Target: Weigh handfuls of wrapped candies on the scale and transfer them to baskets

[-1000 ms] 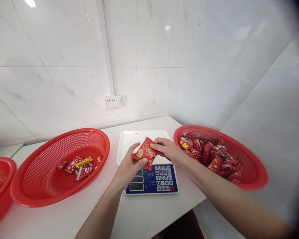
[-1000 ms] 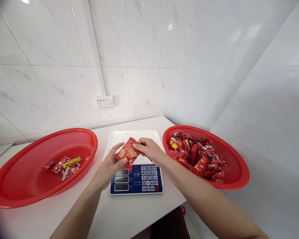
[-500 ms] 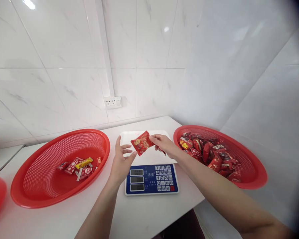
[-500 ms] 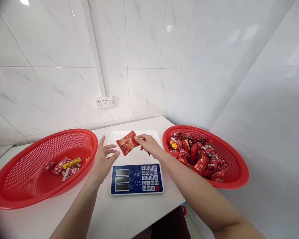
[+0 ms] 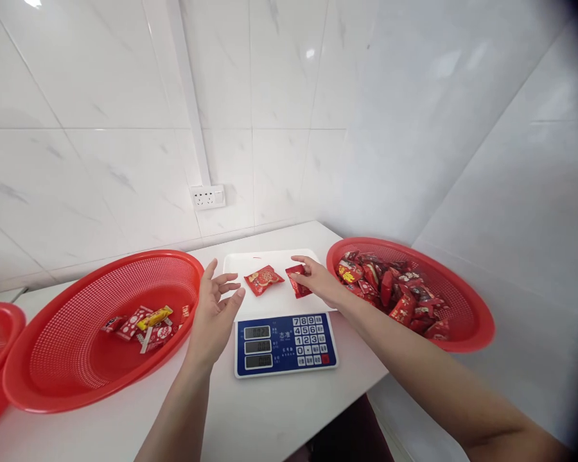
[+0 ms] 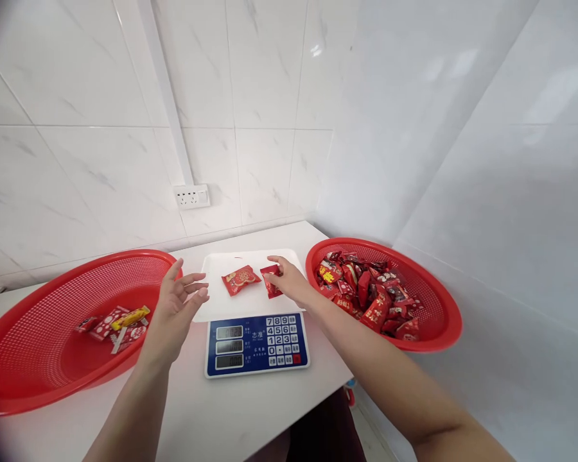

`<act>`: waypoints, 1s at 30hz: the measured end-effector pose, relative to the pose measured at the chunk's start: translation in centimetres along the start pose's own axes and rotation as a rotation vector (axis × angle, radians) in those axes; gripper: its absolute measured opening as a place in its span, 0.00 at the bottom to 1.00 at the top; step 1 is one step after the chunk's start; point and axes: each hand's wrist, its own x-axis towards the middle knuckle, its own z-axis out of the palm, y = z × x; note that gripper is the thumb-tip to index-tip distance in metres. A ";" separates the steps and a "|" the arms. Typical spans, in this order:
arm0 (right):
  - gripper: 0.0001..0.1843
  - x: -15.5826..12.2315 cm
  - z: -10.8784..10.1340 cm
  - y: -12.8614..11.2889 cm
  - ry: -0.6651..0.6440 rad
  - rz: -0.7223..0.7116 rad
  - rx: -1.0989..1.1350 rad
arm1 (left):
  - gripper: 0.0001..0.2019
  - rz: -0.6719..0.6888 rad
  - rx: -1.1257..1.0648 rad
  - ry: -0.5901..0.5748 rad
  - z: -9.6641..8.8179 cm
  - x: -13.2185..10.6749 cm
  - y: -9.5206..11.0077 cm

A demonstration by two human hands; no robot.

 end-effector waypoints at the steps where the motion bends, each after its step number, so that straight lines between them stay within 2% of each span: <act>1: 0.29 0.2 0.1 0.2 0.012 -0.028 -0.008 | 0.35 0.004 -0.002 -0.001 0.0 0.0 0.0; 9: 0.37 0.7 -1.1 1.0 0.078 -0.082 -0.194 | 0.33 0.039 -0.010 -0.021 -0.1 0.2 -0.3; 13: 0.32 0.4 -2.3 1.1 0.109 -0.111 -0.290 | 0.34 0.043 0.011 -0.026 -0.2 0.3 -0.3; 16: 0.26 -0.1 -4.3 0.9 0.183 -0.133 -0.387 | 0.34 0.030 0.030 -0.027 -0.3 0.2 -0.1; 20: 0.21 -1.3 -8.9 0.9 0.285 -0.146 -0.687 | 0.34 0.044 0.042 -0.023 -0.5 0.3 -0.1; 22: 0.20 -2.2 -11.6 1.3 0.186 -0.028 -0.929 | 0.34 0.057 0.040 -0.012 -0.6 0.4 -0.3; 25: 0.17 -3.5 -14.8 2.2 -0.042 0.266 -1.218 | 0.34 0.046 0.044 -0.006 -0.5 0.6 -0.6; 27: 0.13 -4.1 -16.2 2.8 -0.090 0.400 -1.299 | 0.34 0.037 0.052 -0.019 -0.4 0.7 -0.8; 30: 0.10 -4.4 -16.9 3.7 -0.114 0.458 -1.333 | 0.35 0.032 0.071 -0.038 -0.3 0.7 -0.9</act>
